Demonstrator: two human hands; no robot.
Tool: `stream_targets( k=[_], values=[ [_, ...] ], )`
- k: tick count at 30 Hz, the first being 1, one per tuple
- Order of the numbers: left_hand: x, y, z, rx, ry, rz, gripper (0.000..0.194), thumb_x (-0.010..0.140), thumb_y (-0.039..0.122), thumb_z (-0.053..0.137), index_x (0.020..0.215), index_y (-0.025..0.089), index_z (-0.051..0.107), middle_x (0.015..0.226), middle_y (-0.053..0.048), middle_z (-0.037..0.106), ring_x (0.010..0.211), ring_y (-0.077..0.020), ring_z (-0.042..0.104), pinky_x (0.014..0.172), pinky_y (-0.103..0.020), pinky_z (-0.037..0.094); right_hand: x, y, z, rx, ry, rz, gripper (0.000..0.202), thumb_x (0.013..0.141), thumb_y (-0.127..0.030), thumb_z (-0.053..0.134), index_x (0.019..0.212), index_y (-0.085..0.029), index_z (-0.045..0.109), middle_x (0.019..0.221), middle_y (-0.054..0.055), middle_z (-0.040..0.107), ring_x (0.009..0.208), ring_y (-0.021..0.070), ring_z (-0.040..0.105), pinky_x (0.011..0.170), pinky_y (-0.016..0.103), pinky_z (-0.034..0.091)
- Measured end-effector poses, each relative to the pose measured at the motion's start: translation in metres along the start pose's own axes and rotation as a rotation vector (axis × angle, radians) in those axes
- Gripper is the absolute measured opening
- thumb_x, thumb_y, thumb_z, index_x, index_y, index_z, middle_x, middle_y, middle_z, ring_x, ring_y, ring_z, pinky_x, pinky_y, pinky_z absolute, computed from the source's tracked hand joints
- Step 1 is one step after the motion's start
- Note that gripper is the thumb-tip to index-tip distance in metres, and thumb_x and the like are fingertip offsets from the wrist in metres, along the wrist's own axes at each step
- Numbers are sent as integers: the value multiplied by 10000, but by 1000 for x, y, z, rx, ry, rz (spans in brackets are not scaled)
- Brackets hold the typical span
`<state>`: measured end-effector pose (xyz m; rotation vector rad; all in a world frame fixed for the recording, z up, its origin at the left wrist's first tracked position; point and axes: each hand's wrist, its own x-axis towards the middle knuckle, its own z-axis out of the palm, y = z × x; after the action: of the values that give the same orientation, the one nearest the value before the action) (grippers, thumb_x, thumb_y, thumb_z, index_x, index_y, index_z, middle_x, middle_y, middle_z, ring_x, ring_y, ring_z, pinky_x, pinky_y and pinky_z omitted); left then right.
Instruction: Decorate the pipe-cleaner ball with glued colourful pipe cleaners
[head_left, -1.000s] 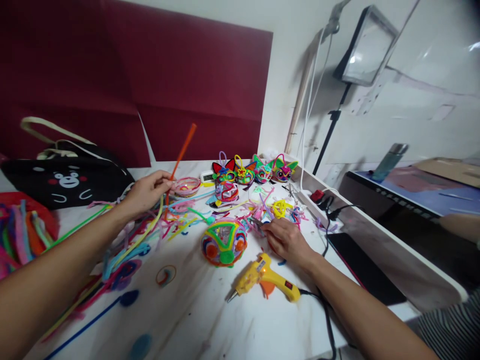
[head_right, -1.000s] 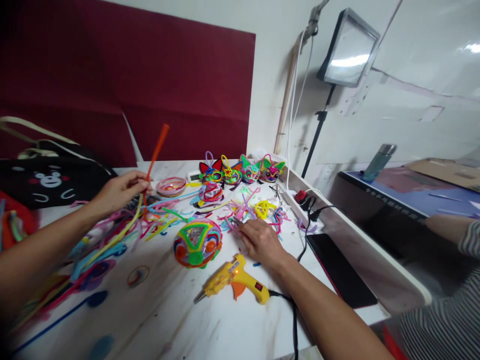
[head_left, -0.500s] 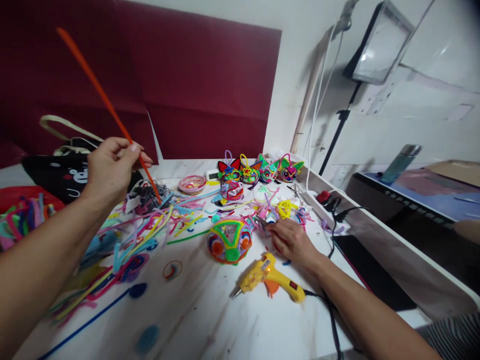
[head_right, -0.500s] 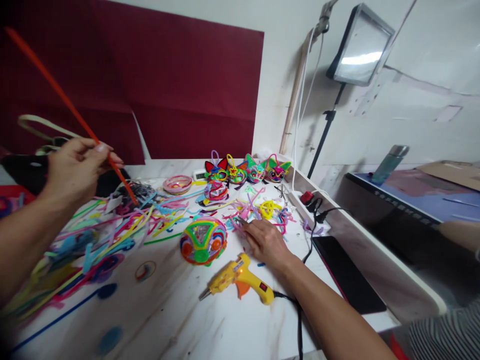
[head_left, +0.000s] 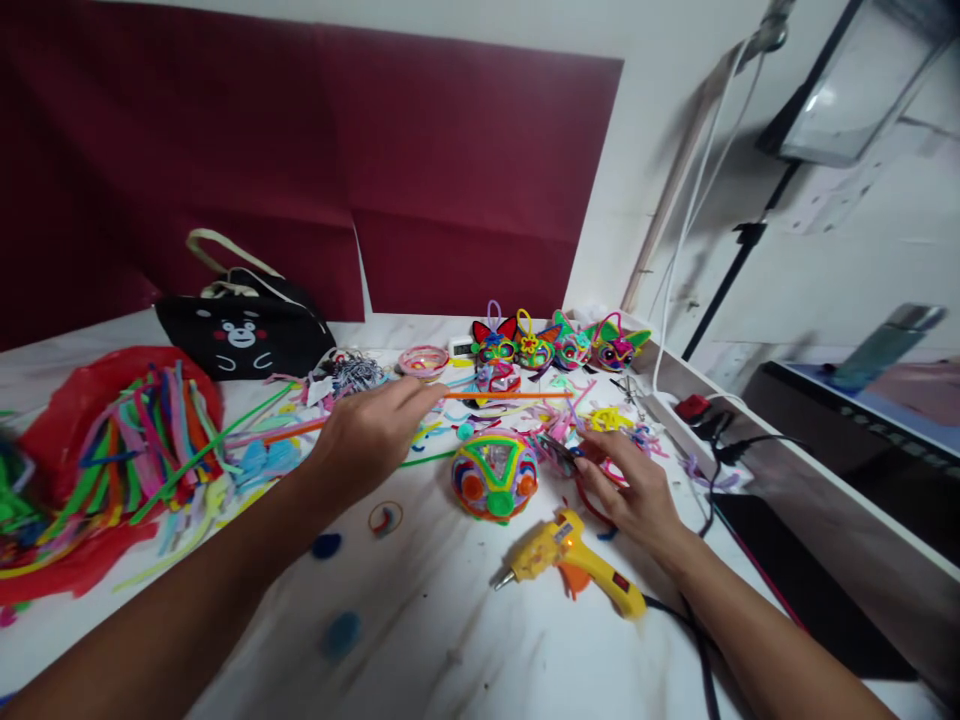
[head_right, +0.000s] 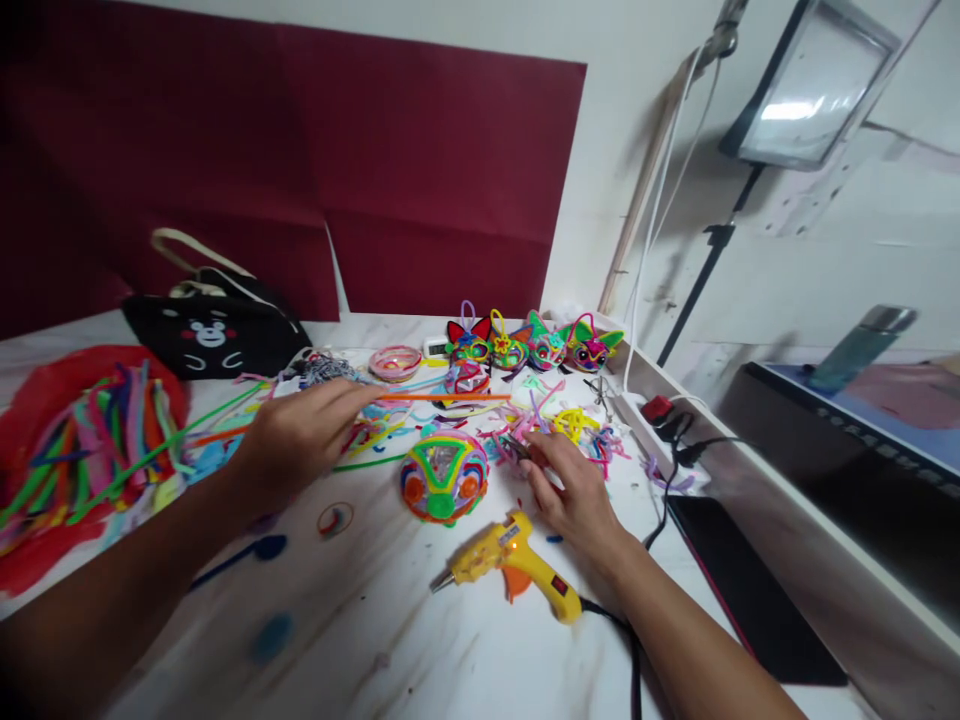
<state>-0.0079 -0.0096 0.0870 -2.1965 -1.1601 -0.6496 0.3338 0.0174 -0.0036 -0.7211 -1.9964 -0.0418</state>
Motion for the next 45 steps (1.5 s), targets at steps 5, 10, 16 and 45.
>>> stream_targets(
  k=[5,10,16,45],
  values=[
    [-5,21,2,14,16,163,340,1016,155,412,1199,240,686,946,-57,741,821,-199,694,696,-305,551,3,-12,-6,86,18,66,540,1001,-214,601,1518,-286,460,1227,142,663,932,235,696,801,403,605],
    [-13,34,15,-54,125,188,350,1016,169,379,1205,262,659,877,-58,710,762,-193,664,645,-313,515,2,-21,-9,120,-36,-3,458,1013,-180,573,1453,-301,550,1252,118,713,1146,269,689,929,422,598],
    [-13,35,16,-78,191,202,335,1000,147,372,1181,216,645,869,-60,715,746,-198,671,640,-317,514,10,-30,-9,117,-41,-86,275,991,-116,590,1199,-251,710,895,66,771,796,202,750,688,302,608],
    [7,1,42,-590,-287,-92,292,956,425,494,835,225,670,845,-5,706,772,-179,667,695,-272,447,80,-16,27,798,-411,639,350,746,-433,810,901,-124,758,673,-9,644,571,97,533,545,220,439]
  ],
)
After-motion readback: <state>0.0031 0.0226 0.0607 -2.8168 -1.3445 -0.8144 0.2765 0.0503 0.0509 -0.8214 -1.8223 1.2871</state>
